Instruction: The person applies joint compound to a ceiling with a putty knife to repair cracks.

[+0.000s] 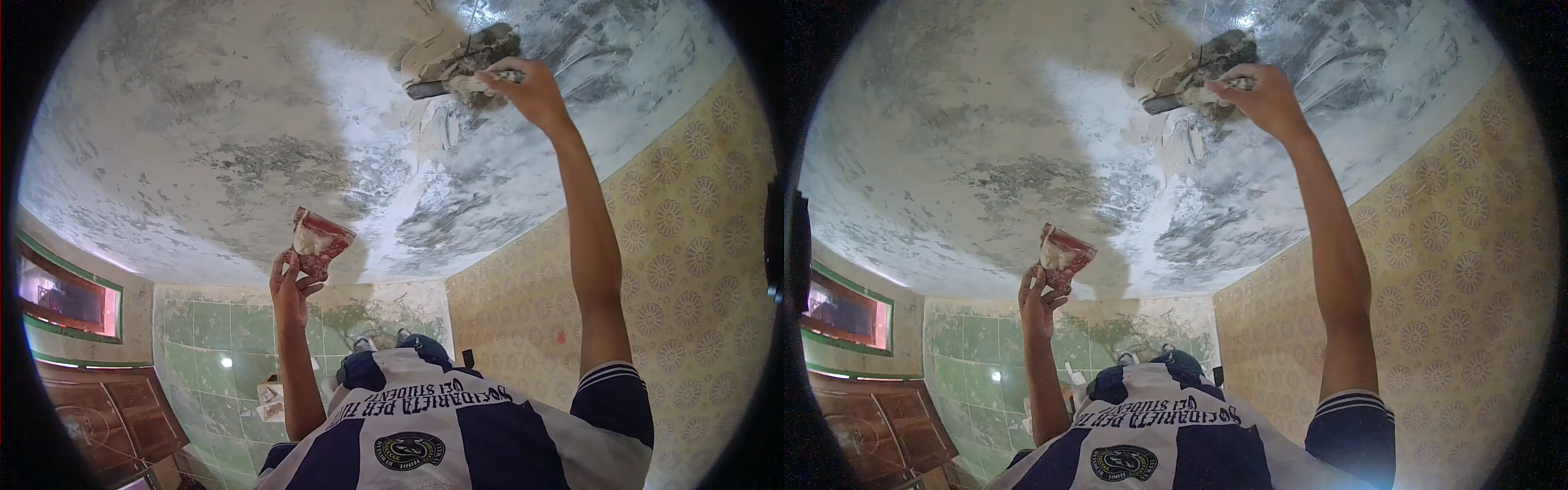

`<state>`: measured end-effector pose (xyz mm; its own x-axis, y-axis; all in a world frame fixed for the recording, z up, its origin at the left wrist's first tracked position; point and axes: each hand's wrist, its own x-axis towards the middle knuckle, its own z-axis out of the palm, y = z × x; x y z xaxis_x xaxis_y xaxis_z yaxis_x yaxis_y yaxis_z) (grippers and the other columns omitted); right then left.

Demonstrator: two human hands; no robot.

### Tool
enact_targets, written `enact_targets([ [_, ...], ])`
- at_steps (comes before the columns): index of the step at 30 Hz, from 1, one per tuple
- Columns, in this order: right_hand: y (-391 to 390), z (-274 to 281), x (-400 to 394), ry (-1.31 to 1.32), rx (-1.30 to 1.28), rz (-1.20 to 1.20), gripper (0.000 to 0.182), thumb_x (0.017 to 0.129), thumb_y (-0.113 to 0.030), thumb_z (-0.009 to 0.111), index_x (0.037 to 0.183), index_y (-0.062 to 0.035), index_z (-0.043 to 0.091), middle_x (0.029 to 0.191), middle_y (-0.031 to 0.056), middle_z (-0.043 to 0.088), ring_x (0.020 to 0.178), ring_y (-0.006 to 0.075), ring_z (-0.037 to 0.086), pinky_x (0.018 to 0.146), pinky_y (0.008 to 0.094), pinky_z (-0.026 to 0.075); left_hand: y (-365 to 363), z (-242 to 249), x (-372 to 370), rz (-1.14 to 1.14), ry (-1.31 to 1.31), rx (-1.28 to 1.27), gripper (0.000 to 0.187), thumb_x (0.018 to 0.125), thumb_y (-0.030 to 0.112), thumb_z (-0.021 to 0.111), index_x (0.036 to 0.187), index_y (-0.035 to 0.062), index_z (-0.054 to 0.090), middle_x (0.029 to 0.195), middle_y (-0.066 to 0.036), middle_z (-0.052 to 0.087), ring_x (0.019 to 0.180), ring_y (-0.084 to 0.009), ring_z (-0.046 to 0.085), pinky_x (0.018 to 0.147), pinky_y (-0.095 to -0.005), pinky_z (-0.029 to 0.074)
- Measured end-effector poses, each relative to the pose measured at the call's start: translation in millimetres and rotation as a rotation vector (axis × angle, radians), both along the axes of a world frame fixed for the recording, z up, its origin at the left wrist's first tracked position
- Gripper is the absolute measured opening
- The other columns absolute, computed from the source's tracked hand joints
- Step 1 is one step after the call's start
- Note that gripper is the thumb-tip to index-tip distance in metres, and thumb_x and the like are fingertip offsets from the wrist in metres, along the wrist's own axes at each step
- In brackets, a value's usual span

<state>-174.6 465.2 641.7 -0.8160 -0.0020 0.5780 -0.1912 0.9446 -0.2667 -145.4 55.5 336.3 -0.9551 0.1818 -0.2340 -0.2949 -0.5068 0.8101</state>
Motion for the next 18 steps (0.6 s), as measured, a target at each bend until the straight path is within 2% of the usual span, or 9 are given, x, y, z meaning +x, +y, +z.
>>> enact_targets([
  [4,-3,-9,18,-0.118,-0.123,0.028,0.035,0.083,-0.040,0.078,0.089,-0.0061,0.074,0.066,0.0053,0.069,0.054,0.0079,0.060,0.052,0.0262,0.044,5,4,2,-0.021,0.010,-0.001,0.035,0.097,0.028,0.062,0.123,0.0059,0.052,0.102,-0.012,0.067,0.071,-0.0229,0.073,0.053,-0.0297,0.060],
  [5,-2,-19,16,-0.121,-0.057,0.052,0.037,0.082,-0.041,0.078,0.090,-0.0060,0.074,0.067,0.0047,0.069,0.050,0.0080,0.055,0.053,0.0272,0.044,7,4,2,-0.023,0.011,0.000,0.035,0.097,0.028,0.062,0.123,0.0059,0.052,0.102,-0.012,0.067,0.071,-0.0229,0.073,0.053,-0.0297,0.060],
  [6,1,-34,10,-0.121,-0.057,0.050,0.037,0.082,-0.041,0.078,0.090,-0.0060,0.074,0.067,0.0047,0.069,0.050,0.0080,0.055,0.053,0.0272,0.044,9,4,2,-0.024,-0.004,-0.023,0.035,0.097,0.028,0.061,0.123,0.0062,0.053,0.102,-0.012,0.067,0.071,-0.0227,0.073,0.053,-0.0297,0.060],
  [8,1,-60,-3,-0.231,-0.037,-0.005,0.039,0.081,-0.044,0.079,0.090,-0.0057,0.074,0.070,0.0065,0.069,0.051,0.0109,0.056,0.057,0.0295,0.045,12,2,1,-0.027,-0.019,-0.050,0.035,0.097,0.028,0.061,0.123,0.0064,0.053,0.102,-0.012,0.067,0.072,-0.0224,0.073,0.053,-0.0298,0.060],
  [9,-10,-66,-5,-0.215,-0.089,0.004,0.040,0.080,-0.044,0.079,0.090,-0.0053,0.074,0.071,0.0088,0.070,0.052,0.0139,0.056,0.059,0.0323,0.047,13,1,0,-0.048,-0.013,-0.042,0.034,0.097,0.029,0.061,0.123,0.0067,0.053,0.101,-0.012,0.067,0.072,-0.0220,0.073,0.053,-0.0295,0.060],
  [12,-13,-74,-16,-0.123,-0.142,0.017,0.040,0.080,-0.044,0.079,0.091,-0.0054,0.074,0.070,0.0099,0.069,0.054,0.0159,0.059,0.057,0.0334,0.047,14,6,1,-0.057,-0.003,-0.040,0.033,0.098,0.028,0.060,0.122,0.0071,0.054,0.101,-0.012,0.067,0.072,-0.0214,0.072,0.053,-0.0288,0.060],
  [14,-4,-66,-15,-0.089,-0.111,0.036,0.039,0.080,-0.043,0.079,0.092,-0.0055,0.075,0.071,0.0091,0.070,0.056,0.0152,0.061,0.057,0.0339,0.048,10,8,3,-0.048,-0.006,-0.047,0.032,0.098,0.028,0.060,0.122,0.0072,0.054,0.101,-0.011,0.067,0.071,-0.0212,0.072,0.052,-0.0284,0.060],
  [16,-4,-38,-2,-0.149,-0.248,-0.059,0.039,0.081,-0.041,0.079,0.092,-0.0039,0.075,0.071,0.0078,0.070,0.058,0.0137,0.062,0.058,0.0325,0.049,6,6,3,-0.039,-0.004,-0.046,0.033,0.097,0.028,0.060,0.122,0.0071,0.054,0.102,-0.011,0.067,0.070,-0.0209,0.072,0.051,-0.0279,0.060],
  [18,-2,-10,13,-0.172,-0.230,-0.055,0.038,0.082,-0.040,0.078,0.091,-0.0029,0.075,0.075,0.0070,0.071,0.062,0.0118,0.063,0.061,0.0302,0.049,6,5,4,-0.018,-0.013,-0.042,0.033,0.097,0.028,0.061,0.122,0.0067,0.054,0.102,-0.011,0.068,0.070,-0.0209,0.072,0.051,-0.0281,0.060],
])
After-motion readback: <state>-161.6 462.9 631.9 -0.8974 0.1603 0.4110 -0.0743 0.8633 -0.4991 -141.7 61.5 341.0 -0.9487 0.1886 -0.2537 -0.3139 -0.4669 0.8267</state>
